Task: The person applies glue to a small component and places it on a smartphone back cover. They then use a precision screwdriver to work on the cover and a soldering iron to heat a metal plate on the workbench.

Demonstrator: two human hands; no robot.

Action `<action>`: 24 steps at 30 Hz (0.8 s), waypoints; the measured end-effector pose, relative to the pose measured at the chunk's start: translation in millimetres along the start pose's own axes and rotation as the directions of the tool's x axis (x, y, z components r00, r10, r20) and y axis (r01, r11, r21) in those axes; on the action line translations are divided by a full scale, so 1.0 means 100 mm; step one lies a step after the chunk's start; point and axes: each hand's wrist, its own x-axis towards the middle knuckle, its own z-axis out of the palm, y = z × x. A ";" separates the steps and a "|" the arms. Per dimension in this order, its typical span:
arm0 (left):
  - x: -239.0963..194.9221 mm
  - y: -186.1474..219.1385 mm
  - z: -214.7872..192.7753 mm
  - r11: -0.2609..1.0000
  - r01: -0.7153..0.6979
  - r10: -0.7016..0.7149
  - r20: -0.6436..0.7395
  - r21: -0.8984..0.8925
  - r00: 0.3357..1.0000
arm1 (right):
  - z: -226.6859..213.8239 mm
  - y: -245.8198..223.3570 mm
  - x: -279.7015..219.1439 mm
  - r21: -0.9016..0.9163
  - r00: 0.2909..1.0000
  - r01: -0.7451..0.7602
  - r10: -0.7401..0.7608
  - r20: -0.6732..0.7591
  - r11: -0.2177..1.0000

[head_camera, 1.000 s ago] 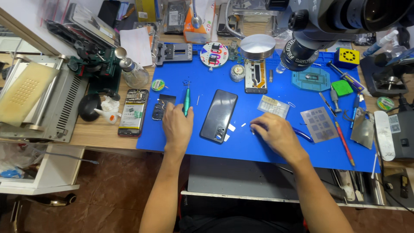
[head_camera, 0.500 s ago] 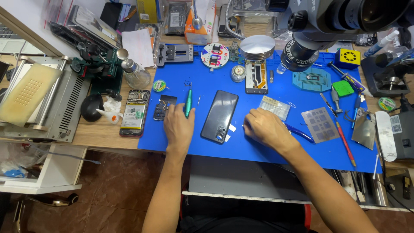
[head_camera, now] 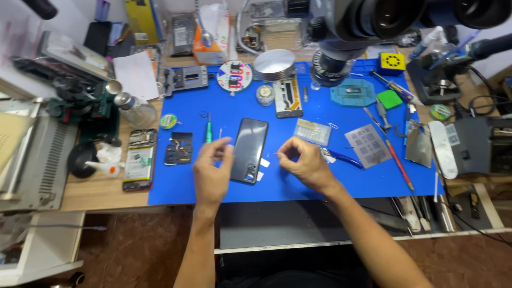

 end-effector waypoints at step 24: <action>-0.48 0.07 1.12 0.947 0.093 -0.058 0.122 -0.308 0.991 | -1.82 1.08 -0.72 -0.682 0.753 -0.500 -0.120 -0.647 0.533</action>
